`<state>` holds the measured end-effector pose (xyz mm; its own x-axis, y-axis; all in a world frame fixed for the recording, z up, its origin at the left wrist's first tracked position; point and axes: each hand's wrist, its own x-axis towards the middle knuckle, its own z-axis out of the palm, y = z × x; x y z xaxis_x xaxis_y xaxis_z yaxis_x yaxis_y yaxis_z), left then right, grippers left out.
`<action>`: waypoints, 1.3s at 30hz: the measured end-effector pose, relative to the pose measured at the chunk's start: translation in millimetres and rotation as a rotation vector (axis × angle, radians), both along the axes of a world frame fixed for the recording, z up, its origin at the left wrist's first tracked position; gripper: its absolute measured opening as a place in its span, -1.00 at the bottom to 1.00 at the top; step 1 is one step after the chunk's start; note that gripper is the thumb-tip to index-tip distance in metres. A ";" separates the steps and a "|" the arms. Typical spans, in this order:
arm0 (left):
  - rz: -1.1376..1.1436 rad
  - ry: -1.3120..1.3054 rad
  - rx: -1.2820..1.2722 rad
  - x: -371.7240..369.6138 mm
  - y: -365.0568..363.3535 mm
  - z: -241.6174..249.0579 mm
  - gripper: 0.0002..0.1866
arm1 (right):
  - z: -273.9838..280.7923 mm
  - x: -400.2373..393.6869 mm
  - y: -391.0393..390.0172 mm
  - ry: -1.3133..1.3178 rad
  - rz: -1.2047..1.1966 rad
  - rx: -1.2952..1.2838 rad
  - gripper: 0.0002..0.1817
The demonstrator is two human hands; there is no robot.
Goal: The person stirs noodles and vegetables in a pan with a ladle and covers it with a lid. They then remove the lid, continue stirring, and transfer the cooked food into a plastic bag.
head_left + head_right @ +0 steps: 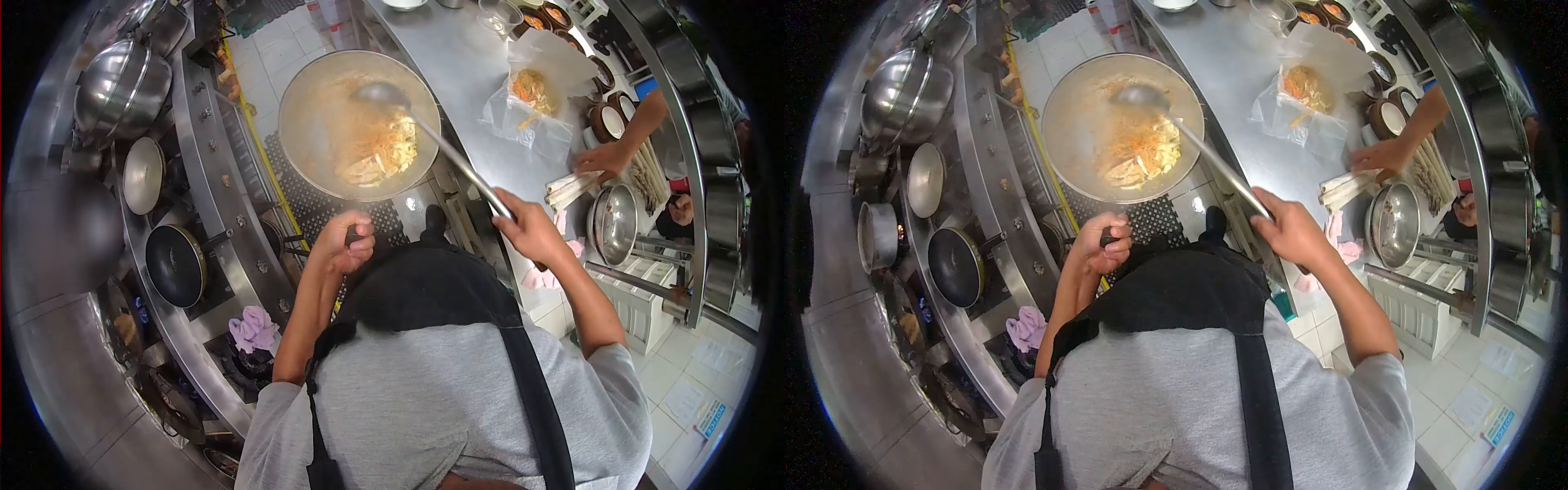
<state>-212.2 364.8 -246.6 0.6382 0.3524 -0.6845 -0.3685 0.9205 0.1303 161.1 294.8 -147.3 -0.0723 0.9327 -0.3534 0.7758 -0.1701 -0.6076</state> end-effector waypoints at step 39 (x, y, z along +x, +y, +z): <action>-0.319 -0.207 -0.229 112.7 58.8 25.7 -0.95 | 38.2 69.6 -89.9 2.050 -0.796 -0.777 -0.48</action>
<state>-99.5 423.6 -220.9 0.8224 -0.0298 -0.5681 -0.0585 0.9889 -0.1365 230.7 204.9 -109.1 -0.4873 0.7219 -0.4913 -0.8511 -0.5186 0.0821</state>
